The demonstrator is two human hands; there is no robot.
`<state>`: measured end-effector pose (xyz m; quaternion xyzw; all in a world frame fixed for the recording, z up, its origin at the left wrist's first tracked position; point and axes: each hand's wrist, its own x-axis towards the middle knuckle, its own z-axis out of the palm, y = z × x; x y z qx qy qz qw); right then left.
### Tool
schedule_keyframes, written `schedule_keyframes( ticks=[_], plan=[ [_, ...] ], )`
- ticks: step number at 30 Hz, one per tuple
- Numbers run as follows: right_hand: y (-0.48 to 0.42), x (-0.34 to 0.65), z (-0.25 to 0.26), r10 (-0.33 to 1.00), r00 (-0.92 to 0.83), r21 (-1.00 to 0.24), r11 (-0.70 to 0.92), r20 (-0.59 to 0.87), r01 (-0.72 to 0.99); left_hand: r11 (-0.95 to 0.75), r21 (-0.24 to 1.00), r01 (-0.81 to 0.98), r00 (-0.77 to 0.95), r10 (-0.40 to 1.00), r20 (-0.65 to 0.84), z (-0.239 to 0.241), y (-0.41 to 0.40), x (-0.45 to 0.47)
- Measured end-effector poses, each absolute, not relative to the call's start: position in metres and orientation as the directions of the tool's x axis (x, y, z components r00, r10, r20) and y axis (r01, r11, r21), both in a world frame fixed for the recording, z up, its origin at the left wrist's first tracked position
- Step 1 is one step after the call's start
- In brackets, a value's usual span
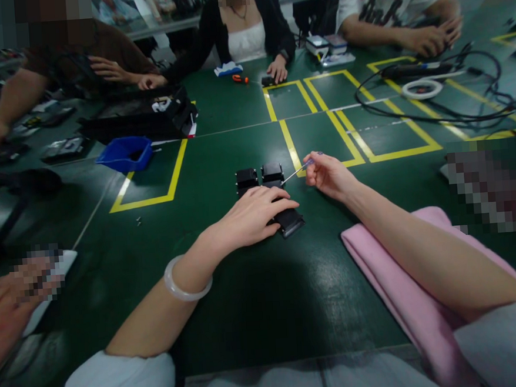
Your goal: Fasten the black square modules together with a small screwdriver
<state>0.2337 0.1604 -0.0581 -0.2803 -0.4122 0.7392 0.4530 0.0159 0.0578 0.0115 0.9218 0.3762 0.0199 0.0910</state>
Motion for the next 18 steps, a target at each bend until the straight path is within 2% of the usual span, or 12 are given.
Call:
schedule_keyframes(
  ticks=[6, 13, 18],
  plan=[
    [0.161, 0.234, -0.057, 0.903, -0.427, -0.851, -0.263, -0.051, -0.455, -0.787, 0.242, 0.567, 0.82, 0.566, -0.084, 0.018, 0.062, 0.027],
    [0.164, 0.236, -0.059, 0.911, -0.408, -0.835, -0.264, -0.052, -0.483, -0.717, 0.051, 0.695, 0.718, 0.689, -0.104, 0.017, 0.06, 0.045],
    [0.165, 0.236, -0.059, 0.917, -0.396, -0.831, -0.263, -0.057, -0.49, -0.737, 0.082, 0.671, 0.741, 0.665, -0.093, 0.022, 0.063, 0.04]
  ],
)
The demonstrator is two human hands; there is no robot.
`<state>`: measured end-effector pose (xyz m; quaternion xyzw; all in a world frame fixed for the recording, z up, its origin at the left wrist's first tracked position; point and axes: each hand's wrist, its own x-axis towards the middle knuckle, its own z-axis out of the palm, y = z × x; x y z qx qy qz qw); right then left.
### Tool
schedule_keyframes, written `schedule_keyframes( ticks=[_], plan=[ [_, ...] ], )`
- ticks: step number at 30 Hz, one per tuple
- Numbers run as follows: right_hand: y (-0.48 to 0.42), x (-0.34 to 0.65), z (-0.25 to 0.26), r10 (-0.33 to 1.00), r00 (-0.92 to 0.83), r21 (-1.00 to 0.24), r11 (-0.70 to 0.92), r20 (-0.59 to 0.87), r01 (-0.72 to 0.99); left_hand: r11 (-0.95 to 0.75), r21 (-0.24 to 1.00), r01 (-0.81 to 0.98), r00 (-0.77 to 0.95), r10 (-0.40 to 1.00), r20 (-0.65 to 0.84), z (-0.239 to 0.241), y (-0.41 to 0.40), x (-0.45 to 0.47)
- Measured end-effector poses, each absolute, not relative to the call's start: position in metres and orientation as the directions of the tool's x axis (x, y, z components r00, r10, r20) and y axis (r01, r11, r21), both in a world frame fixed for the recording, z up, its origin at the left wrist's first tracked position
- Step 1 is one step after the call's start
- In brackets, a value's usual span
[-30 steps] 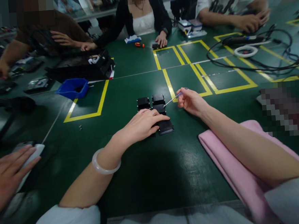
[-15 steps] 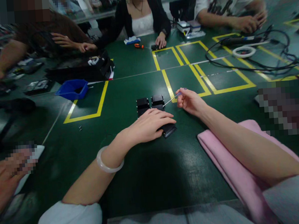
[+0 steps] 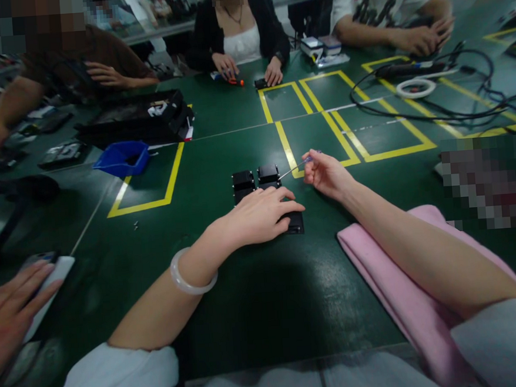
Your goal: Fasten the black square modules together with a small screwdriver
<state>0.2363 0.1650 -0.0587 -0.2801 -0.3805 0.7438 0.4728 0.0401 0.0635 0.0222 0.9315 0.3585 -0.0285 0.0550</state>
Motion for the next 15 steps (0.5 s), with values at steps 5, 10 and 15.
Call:
schedule_keyframes(
  ticks=[5, 10, 15],
  plan=[
    [0.166, 0.237, -0.058, 0.919, -0.388, -0.827, -0.274, -0.073, -0.491, -0.755, 0.068, 0.652, 0.755, 0.64, -0.142, 0.024, 0.068, 0.037],
    [0.167, 0.239, -0.058, 0.922, -0.377, -0.822, -0.277, -0.083, -0.497, -0.741, 0.077, 0.667, 0.743, 0.654, -0.139, 0.02, 0.07, 0.039],
    [0.168, 0.239, -0.059, 0.922, -0.377, -0.821, -0.278, -0.083, -0.499, -0.687, 0.076, 0.723, 0.691, 0.718, -0.086, 0.013, 0.069, 0.037]
  ],
)
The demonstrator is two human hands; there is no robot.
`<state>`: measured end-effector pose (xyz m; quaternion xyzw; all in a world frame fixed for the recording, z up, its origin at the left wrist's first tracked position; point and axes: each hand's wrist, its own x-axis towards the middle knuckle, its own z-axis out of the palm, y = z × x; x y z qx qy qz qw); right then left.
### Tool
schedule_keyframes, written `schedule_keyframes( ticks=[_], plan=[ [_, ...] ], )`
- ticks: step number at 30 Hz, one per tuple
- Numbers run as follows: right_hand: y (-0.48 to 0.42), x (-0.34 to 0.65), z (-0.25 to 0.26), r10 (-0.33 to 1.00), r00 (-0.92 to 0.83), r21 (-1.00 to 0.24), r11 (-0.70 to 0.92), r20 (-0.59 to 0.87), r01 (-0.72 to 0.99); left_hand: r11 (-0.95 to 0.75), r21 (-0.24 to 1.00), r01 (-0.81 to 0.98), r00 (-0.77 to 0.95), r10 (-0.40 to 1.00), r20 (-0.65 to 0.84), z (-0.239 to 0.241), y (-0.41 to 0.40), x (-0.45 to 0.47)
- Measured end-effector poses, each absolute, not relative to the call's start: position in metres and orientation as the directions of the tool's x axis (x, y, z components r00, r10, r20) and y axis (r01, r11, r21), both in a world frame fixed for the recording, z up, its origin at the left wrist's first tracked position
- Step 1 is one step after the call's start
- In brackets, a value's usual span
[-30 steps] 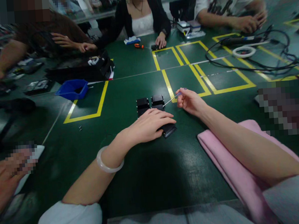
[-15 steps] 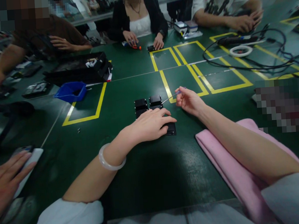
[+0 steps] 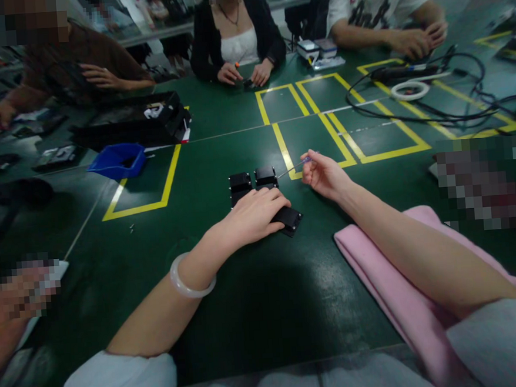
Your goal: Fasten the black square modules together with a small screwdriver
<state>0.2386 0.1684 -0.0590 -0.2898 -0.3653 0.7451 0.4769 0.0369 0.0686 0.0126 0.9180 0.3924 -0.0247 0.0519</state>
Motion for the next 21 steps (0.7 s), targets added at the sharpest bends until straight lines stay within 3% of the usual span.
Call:
schedule_keyframes(
  ticks=[21],
  plan=[
    [0.164, 0.236, -0.054, 0.93, -0.364, -0.833, -0.237, -0.045, -0.5, -0.51, 0.134, 0.849, 0.499, 0.86, 0.111, -0.012, 0.045, 0.031]
  ],
)
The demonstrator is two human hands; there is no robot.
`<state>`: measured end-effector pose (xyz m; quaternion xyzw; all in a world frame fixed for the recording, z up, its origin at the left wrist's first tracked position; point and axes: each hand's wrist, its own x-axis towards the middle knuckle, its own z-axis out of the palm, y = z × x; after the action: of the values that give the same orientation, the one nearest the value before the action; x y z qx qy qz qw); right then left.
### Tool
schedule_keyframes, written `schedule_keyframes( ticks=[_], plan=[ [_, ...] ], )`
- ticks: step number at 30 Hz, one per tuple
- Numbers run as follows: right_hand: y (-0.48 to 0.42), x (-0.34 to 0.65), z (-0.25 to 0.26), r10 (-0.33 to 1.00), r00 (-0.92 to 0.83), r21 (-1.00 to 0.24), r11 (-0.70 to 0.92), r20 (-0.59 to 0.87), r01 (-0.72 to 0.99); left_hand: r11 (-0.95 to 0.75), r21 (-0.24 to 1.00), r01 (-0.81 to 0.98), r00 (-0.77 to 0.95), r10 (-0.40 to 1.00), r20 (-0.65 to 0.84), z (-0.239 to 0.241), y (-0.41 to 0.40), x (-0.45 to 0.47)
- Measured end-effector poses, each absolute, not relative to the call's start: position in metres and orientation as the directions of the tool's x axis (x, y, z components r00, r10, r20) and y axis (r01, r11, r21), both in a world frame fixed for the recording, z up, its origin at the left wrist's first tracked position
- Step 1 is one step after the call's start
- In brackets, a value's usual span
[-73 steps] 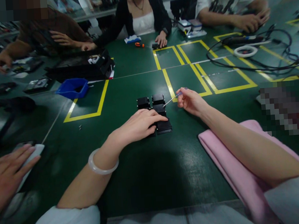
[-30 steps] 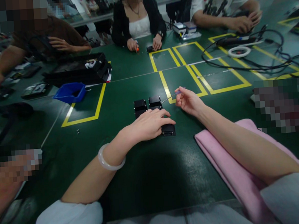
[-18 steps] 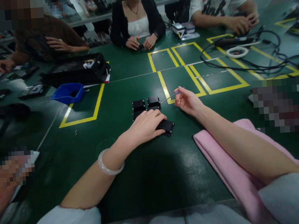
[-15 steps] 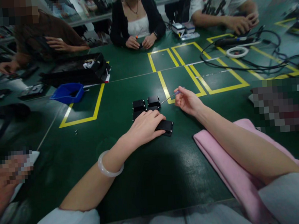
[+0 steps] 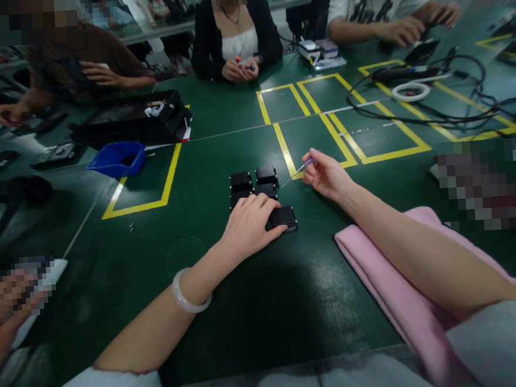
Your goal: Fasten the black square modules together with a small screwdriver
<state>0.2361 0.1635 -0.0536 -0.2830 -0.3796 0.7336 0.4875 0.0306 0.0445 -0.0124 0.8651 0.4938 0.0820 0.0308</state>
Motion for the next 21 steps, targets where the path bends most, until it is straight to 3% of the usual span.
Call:
schedule_keyframes(
  ticks=[3, 6, 12, 17, 21],
  plan=[
    [0.16, 0.233, -0.046, 0.945, -0.327, -0.867, -0.168, -0.007, -0.469, -0.493, 0.141, 0.859, 0.478, 0.869, 0.127, -0.013, 0.043, 0.029],
    [0.153, 0.229, -0.03, 0.958, -0.265, -0.919, -0.001, 0.113, -0.395, -0.477, 0.145, 0.867, 0.46, 0.877, 0.136, -0.015, 0.042, 0.027],
    [0.13, 0.217, 0.01, 0.896, -0.27, -0.936, 0.327, 0.352, -0.133, -0.456, 0.158, 0.876, 0.434, 0.888, 0.154, -0.02, 0.042, 0.026],
    [0.11, 0.212, 0.023, 0.782, -0.257, -0.77, 0.614, 0.567, 0.17, -0.455, 0.176, 0.873, 0.43, 0.888, 0.163, -0.022, 0.041, 0.025],
    [0.099, 0.213, 0.017, 0.712, -0.345, -0.658, 0.7, 0.612, 0.278, -0.458, 0.179, 0.871, 0.432, 0.887, 0.166, -0.022, 0.04, 0.025]
  ],
)
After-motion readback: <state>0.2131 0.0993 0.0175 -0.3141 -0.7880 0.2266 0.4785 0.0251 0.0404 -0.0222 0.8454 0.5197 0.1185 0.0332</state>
